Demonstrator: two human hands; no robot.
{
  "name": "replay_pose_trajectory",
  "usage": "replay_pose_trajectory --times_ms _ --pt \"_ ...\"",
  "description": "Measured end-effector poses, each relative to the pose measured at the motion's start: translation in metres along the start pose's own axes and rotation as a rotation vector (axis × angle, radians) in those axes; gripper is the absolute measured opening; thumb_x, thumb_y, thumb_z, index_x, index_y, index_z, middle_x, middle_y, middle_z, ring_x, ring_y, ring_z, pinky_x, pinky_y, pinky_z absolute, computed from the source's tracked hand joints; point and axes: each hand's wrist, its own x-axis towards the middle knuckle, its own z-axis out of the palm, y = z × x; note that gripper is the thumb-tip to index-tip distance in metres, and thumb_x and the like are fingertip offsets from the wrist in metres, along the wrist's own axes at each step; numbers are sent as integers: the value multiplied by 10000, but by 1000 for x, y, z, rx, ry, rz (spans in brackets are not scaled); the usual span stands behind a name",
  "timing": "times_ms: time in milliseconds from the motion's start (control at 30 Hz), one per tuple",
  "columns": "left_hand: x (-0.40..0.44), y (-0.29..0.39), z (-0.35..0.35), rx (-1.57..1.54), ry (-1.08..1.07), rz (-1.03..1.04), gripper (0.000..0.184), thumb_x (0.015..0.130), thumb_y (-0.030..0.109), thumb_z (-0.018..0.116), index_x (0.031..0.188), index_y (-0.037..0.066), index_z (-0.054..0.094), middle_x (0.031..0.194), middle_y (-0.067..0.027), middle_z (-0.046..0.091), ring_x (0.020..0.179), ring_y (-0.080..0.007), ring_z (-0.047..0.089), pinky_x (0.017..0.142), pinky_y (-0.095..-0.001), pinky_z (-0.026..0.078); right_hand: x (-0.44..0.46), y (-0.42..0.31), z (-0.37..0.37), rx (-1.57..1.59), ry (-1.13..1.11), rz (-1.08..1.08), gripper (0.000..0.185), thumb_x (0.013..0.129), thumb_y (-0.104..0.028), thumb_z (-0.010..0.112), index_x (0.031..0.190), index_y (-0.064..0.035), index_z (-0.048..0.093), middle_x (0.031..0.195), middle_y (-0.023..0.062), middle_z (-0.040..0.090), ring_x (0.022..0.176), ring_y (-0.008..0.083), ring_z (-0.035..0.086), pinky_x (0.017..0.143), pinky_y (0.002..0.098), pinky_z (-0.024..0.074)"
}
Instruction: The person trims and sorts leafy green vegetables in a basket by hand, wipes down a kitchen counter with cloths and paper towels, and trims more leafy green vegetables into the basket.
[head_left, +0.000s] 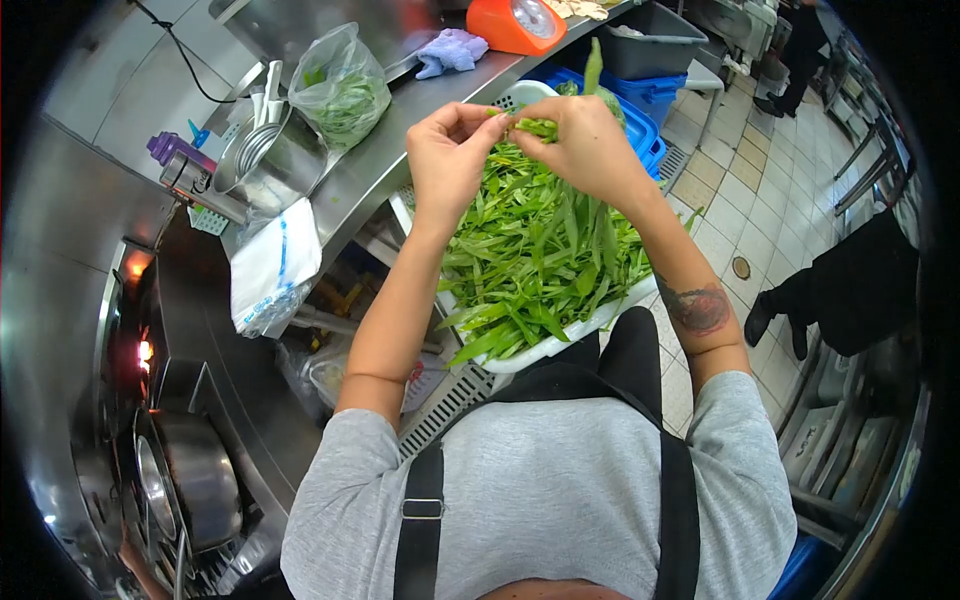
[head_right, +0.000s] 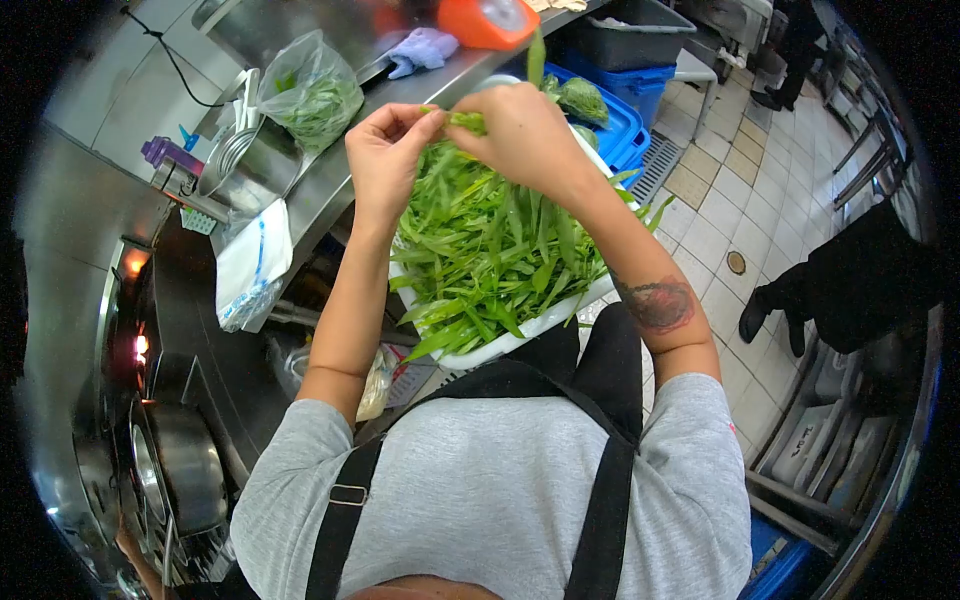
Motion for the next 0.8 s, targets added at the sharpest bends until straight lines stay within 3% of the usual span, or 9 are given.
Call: replay_pose_trajectory --times_ms 67,100,200,233,333,400,600,667,800 --pt "6 7 1 64 -2 32 100 779 60 689 798 -32 653 709 -44 656 637 -54 580 586 -194 456 3 1 0 38 80 -46 244 749 -268 656 897 -77 694 744 164 632 709 331 617 642 420 494" --pt "10 9 2 91 -9 47 109 778 68 693 790 -31 651 702 -43 654 637 -53 578 585 -192 454 3 -2 -5 -16 126 -111 183 753 -154 649 906 -59 680 723 136 594 632 287 595 573 338 470" --pt "22 14 6 42 -73 67 139 776 94 703 791 -30 640 706 -48 652 640 -61 589 593 -192 465 8 -5 -14 -146 220 -189 225 734 -239 657 886 -75 673 742 108 631 679 313 611 621 399 495" --pt "24 17 9 -24 -98 60 141 777 94 702 802 -30 640 715 -52 655 642 -67 595 599 -195 472 10 -3 -15 -120 259 -216 191 725 -207 649 851 -63 667 738 98 634 668 298 613 610 380 498" --pt "26 24 16 -250 -144 2 129 798 73 686 852 -33 637 759 -76 664 662 -96 621 636 -211 505 12 3 -20 80 321 -152 167 720 -178 636 823 -52 672 742 107 641 669 293 618 612 350 500" --pt "23 25 23 -379 -145 -2 114 807 59 676 862 -34 637 770 -84 666 670 -100 625 646 -215 510 13 1 -21 214 343 -79 153 736 -147 619 817 -33 682 703 100 645 634 206 628 603 292 490" --pt "21 21 19 -268 -94 107 114 799 47 677 881 -22 638 785 -82 665 656 -98 617 633 -218 499 16 42 -21 629 471 184 181 825 -163 580 843 -8 672 708 -5 604 618 92 542 586 214 429" --pt "16 27 4 43 -328 -31 195 770 108 710 904 -19 646 781 -73 666 640 -122 618 636 -247 500 14 71 -39 838 437 316 196 863 -194 567 857 -22 661 644 -37 494 568 42 430 515 205 359" --pt "10 -7 -3 554 -854 -103 280 746 153 727 966 -7 657 786 -87 665 698 -126 641 646 -289 515 -11 99 -81 1135 288 392 203 869 -222 550 936 -35 594 741 -4 517 646 73 469 568 203 390"
